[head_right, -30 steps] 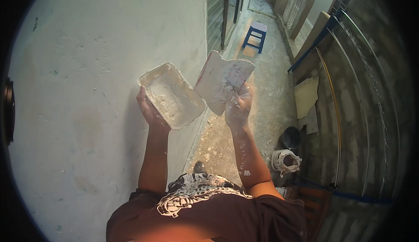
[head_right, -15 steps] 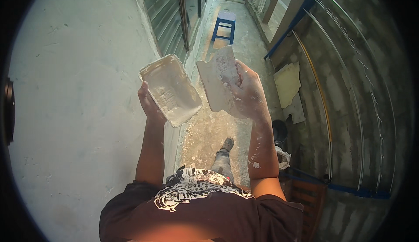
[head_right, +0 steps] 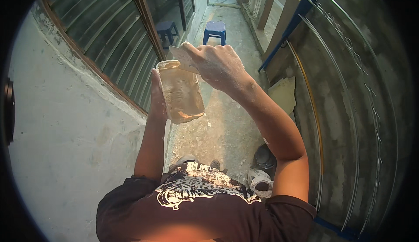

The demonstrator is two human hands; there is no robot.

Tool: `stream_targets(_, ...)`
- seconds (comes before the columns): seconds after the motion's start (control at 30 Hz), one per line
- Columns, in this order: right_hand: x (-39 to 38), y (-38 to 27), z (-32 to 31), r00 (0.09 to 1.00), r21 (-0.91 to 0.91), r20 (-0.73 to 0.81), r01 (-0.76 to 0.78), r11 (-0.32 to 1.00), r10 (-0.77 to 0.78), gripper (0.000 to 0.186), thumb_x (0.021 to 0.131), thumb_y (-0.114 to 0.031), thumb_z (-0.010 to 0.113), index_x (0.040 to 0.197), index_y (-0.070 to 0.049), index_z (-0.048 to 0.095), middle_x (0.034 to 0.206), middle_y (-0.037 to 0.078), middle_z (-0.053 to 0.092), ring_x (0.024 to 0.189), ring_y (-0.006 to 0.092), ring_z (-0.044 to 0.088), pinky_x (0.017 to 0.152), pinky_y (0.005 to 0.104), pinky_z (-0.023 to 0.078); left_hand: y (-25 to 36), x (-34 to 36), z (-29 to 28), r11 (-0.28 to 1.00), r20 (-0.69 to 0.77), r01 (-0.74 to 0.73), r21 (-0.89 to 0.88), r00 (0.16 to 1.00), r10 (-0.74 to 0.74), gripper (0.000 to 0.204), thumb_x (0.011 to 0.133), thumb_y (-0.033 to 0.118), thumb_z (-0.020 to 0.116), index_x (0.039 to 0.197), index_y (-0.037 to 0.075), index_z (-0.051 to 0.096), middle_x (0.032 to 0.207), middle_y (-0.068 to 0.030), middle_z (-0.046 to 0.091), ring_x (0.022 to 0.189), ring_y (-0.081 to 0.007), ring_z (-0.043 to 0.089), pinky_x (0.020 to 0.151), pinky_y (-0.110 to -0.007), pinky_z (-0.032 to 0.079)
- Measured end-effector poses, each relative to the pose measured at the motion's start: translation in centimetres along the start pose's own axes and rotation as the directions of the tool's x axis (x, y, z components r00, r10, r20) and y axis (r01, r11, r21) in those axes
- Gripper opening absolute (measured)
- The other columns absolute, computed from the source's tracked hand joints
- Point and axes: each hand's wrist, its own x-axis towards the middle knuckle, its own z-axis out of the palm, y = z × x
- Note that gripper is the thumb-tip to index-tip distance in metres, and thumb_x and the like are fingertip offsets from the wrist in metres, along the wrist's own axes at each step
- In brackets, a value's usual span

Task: Applying putty to a wall surface to patch gaps or cracks above a window frame using a putty knife.

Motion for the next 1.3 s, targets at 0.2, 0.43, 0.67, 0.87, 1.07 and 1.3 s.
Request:
stream_targets(0.2, 6.5, 9.9, 2.8, 0.960, -0.298, 0.227, 0.230, 0.926, -0.165, 0.038, 0.090, -0.015, 0.066, 0.125, -0.012, 0.052, 0.087, 0.009, 0.072, 0.067, 0.0222, 0.073, 0.057, 0.0364, 0.062, -3.4, 11.6, 0.0, 0.992, 0.143, 0.084, -0.094, 0.987, -0.070, 0.062, 0.100, 0.053, 0.050, 0.135, 0.002, 0.048, 0.116, -0.0142, 0.064, 0.100, -0.0233, 0.067, 0.085, -0.039, 0.059)
stream_targets(0.43, 14.4, 21.5, 7.6, 0.921, -0.349, 0.338, 0.315, 0.883, -0.195, 0.025, 0.088, -0.012, 0.067, 0.108, 0.001, 0.062, 0.076, 0.012, 0.073, 0.065, 0.0215, 0.074, 0.054, 0.0329, 0.061, -6.5, 28.5, -0.3, 0.987, 0.173, 0.086, -0.139, 0.983, -0.062, 0.054, 0.092, 0.036, 0.057, 0.132, 0.001, 0.050, 0.118, -0.0146, 0.064, 0.102, -0.0242, 0.067, 0.087, -0.040, 0.058)
stream_targets(0.67, 23.2, 34.9, 8.2, 0.910, -0.254, 0.411, 0.168, 0.953, -0.051, 0.024, 0.087, -0.013, 0.066, 0.108, -0.002, 0.064, 0.079, 0.015, 0.073, 0.073, 0.0268, 0.074, 0.066, 0.0386, 0.061, -7.2, 46.6, 3.4, 0.950, 0.154, 0.032, -0.311, 0.988, 0.018, 0.060, 0.089, 0.040, 0.059, 0.134, 0.001, 0.050, 0.123, -0.0160, 0.062, 0.109, -0.0286, 0.064, 0.095, -0.045, 0.054)
stream_targets(0.87, 27.4, 45.5, 9.7, 0.920, -0.146, 0.388, 0.004, 0.989, 0.053, 0.024, 0.083, -0.010, 0.065, 0.106, -0.001, 0.064, 0.079, 0.016, 0.072, 0.072, 0.0323, 0.072, 0.064, 0.0415, 0.059, -8.1, 58.9, 4.6, 0.939, 0.140, -0.031, -0.342, 0.987, 0.084, 0.067, 0.087, 0.046, 0.062, 0.136, 0.002, 0.049, 0.129, -0.0177, 0.058, 0.115, -0.0318, 0.061, 0.099, -0.048, 0.051)
stream_targets(1.07, 32.3, 58.5, 12.3, 0.883, 0.110, 0.458, -0.167, 0.980, 0.099, 0.045, 0.084, -0.015, 0.068, 0.128, -0.005, 0.061, 0.098, 0.026, 0.070, 0.091, 0.0381, 0.069, 0.080, 0.0461, 0.055, -10.1, 69.6, 6.8, 0.938, 0.033, -0.089, -0.334, 0.994, 0.106, 0.058, 0.089, 0.045, 0.060, 0.129, 0.004, 0.056, 0.123, -0.0143, 0.063, 0.111, -0.0300, 0.062, 0.098, -0.046, 0.051)
stream_targets(1.3, 36.8, 71.4, 10.7, 0.953, 0.741, 0.269, -0.299, 0.601, 0.143, 0.050, 0.090, -0.019, 0.072, 0.131, 0.003, 0.052, 0.102, 0.017, 0.068, 0.088, 0.0196, 0.066, 0.079, 0.0343, 0.052, -11.4, 78.2, 12.0, 0.922, -0.069, -0.229, -0.313, 0.973, 0.218, 0.057, 0.095, 0.049, 0.050, 0.127, 0.003, 0.056, 0.118, -0.0156, 0.064, 0.103, -0.0301, 0.065, 0.092, -0.047, 0.053)
